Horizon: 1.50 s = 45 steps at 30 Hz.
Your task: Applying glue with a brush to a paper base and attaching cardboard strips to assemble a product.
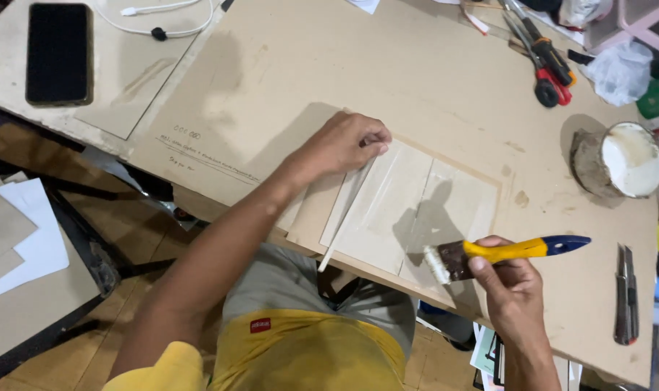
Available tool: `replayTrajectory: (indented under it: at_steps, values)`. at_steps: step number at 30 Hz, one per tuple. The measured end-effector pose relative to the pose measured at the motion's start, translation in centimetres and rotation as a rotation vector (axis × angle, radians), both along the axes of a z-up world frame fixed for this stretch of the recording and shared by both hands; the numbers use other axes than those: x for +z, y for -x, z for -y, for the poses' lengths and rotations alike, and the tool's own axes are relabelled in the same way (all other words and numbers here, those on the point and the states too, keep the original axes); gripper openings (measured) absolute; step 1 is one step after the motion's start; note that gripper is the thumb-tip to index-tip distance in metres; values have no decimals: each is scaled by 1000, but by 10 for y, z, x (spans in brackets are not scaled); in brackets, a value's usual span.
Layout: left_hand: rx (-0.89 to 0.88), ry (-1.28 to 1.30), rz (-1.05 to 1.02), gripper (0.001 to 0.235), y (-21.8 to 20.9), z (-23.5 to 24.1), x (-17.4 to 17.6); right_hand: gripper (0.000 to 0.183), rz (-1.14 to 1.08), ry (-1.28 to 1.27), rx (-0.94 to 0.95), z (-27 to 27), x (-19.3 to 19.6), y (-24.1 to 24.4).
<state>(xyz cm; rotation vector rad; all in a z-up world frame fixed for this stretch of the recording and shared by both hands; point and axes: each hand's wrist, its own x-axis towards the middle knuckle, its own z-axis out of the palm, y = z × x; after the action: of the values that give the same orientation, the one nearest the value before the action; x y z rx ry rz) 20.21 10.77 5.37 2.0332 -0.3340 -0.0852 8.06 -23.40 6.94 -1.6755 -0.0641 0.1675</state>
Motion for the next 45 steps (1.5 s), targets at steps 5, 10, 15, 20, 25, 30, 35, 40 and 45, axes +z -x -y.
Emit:
replayTrajectory:
  at_steps: [5, 10, 15, 20, 25, 30, 35, 40, 45]
  values:
    - [38, -262, 323, 25, 44, -10, 8, 25, 17, 101, 0, -15, 6, -22]
    - [-105, -401, 219, 35, 114, -8, -12, 33, 180, 132, -79, -63, 5, -51]
    - [146, -357, 563, 24, 133, -5, -41, 27, 510, 358, 420, -130, -20, -73]
    - [238, -378, 639, 22, 141, 4, -55, 29, 595, 741, 412, -129, -18, -136]
    - [220, -363, 528, 26, 140, 9, -33, 26, 751, 670, 302, -129, -6, -151]
    - [321, -520, 525, 29, 140, 26, -30, 20, 521, 454, 665, -141, -6, -104]
    - [233, -572, 274, 25, 131, 42, -23, 16, 560, 550, 220, -108, -29, -165]
    - [253, -517, 73, 21, 123, 48, -26, 27, 532, 254, -22, 3, -15, -206]
    - [372, -549, 46, 30, 117, 58, -59, 18, 919, 431, -342, 139, 45, -216]
